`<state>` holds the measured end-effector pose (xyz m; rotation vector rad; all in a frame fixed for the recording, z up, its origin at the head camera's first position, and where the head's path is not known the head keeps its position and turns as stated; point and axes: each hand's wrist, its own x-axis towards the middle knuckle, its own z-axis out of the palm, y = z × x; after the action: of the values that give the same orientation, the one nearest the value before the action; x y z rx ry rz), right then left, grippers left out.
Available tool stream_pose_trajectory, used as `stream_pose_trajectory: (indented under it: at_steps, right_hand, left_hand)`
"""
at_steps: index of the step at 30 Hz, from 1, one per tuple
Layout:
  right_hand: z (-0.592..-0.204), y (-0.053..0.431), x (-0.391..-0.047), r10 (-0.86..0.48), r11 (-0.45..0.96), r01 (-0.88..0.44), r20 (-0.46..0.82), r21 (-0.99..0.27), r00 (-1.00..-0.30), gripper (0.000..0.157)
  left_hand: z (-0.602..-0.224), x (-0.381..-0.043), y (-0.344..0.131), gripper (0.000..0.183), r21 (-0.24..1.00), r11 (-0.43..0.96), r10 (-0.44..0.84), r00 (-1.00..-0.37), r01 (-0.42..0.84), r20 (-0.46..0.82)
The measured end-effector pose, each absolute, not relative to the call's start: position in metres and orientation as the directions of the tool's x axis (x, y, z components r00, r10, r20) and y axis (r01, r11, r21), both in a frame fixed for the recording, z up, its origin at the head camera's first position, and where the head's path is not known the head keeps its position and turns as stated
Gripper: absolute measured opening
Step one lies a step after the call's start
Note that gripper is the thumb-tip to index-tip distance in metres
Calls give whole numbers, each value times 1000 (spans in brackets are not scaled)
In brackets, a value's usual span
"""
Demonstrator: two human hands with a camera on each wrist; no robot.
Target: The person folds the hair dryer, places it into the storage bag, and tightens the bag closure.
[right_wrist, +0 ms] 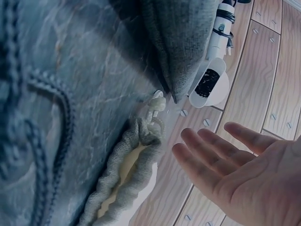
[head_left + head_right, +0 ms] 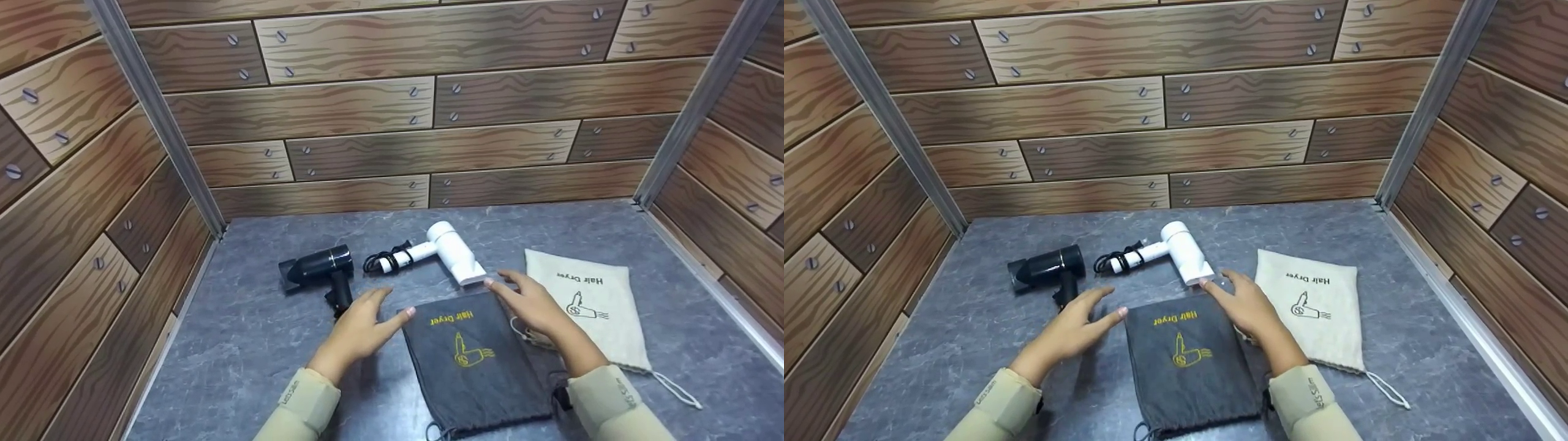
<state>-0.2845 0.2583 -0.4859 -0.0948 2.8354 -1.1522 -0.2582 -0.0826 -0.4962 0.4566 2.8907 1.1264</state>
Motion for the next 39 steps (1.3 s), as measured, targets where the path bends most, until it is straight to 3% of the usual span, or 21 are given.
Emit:
stream_pose_trajectory:
  at_steps: [12,21,30,39]
  right_hand:
    - [-486,262,-289,-87,645,0,-73,-764,-993,87]
    - [-488,266,-297,-122,435,119,-190,-892,-974,85]
    - [-485,263,-308,-132,281,231,-276,-932,-952,92]
    - [-493,264,-315,-111,224,291,-321,-930,-941,94]
  left_hand:
    - [-500,-266,-81,79,698,664,266,-957,269,115]
    - [-504,-275,-79,74,787,569,295,-952,240,77]
    - [-499,-286,-71,60,921,377,218,-976,95,12]
    - [-506,-297,-66,48,946,285,104,-986,155,130]
